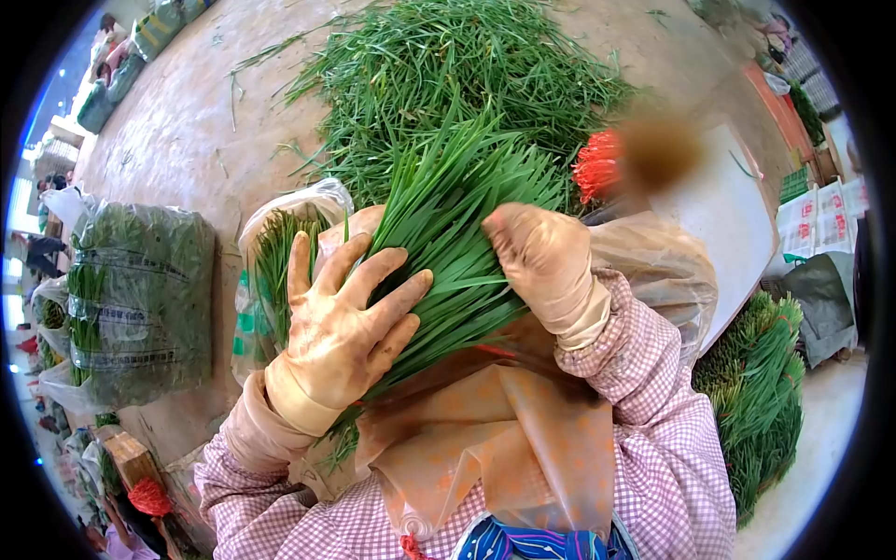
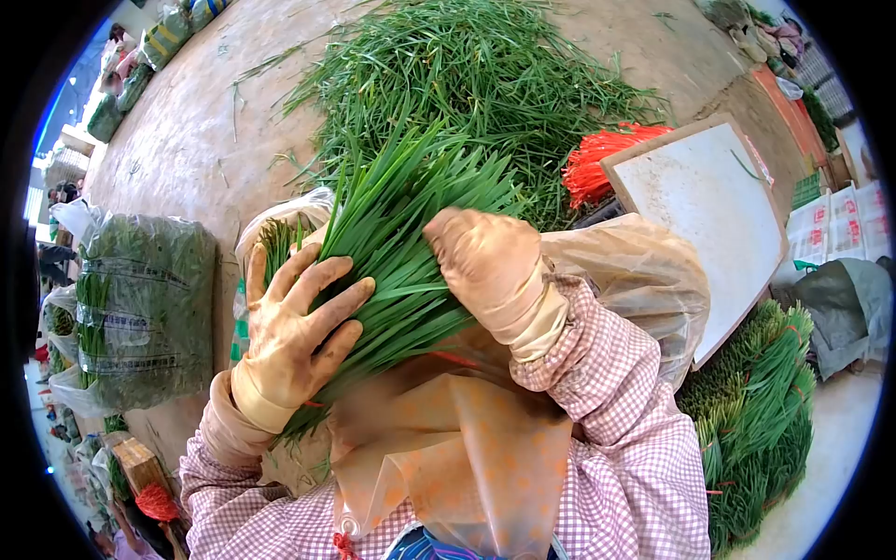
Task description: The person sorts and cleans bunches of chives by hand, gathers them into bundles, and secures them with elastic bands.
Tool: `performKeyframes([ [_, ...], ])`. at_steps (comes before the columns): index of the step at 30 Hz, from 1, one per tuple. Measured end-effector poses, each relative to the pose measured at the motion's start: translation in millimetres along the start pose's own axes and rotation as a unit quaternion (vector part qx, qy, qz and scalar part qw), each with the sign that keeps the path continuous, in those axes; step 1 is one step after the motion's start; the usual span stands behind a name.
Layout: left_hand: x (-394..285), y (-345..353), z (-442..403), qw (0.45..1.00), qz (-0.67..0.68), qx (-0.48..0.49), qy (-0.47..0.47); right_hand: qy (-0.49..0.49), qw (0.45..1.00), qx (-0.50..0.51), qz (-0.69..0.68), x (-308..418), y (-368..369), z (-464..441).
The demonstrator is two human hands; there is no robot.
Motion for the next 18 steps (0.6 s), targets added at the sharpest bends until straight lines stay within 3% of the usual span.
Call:
performKeyframes([
  [1,-0.2,0.0,0.5,1.0,0.002,-0.003,-0.001,0.0,1.0,-0.001,0.001,-4.7,0.0,0.0],
  [2,-1.0,0.1,1.9,1.0,0.001,-0.003,-0.001,0.154,0.983,-0.06,-0.081,-37.9,-7.7,2.7],
  [3,-1.0,-0.4,3.6,1.0,-0.002,-0.005,-0.006,0.302,0.933,-0.117,-0.16,-70.8,-12.9,12.0],
  [5,-0.6,-2.2,5.1,1.0,-0.007,-0.006,-0.01,0.411,0.874,-0.149,-0.214,-113.3,-25.8,22.4],
  [6,-0.4,-2.8,5.6,1.0,-0.006,-0.009,-0.013,0.41,0.874,-0.15,-0.215,-119.8,-31.9,22.2],
  [8,-1.0,-2.2,5.9,1.0,-0.004,-0.011,-0.016,0.166,0.97,-0.177,0.029,-88.7,-63.1,-2.9],
  [10,-1.9,-1.3,5.5,1.0,-0.005,-0.017,-0.02,0.18,0.961,-0.183,-0.107,-61.4,-67.7,-0.8],
  [13,-8.3,-0.5,4.6,1.0,-0.001,-0.023,-0.017,-0.115,0.982,0.096,-0.118,34.9,-35.9,-8.8],
  [15,-8.0,-3.7,9.2,1.0,0.003,-0.009,-0.001,-0.132,0.96,0.244,0.045,50.4,4.0,15.7],
  [18,12.8,-42.0,22.2,0.977,0.118,-0.171,-0.055,-0.01,0.926,0.375,0.044,14.3,50.3,56.0],
])
Point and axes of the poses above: each hand's wrist, its own z-axis away from the middle knuckle, its own y-axis out of the palm, x = y × z, the point moved 8 cm from there along -z, towards the middle knuckle, and after that the axes turned 9 degrees about -x, right-handed, at the moved point
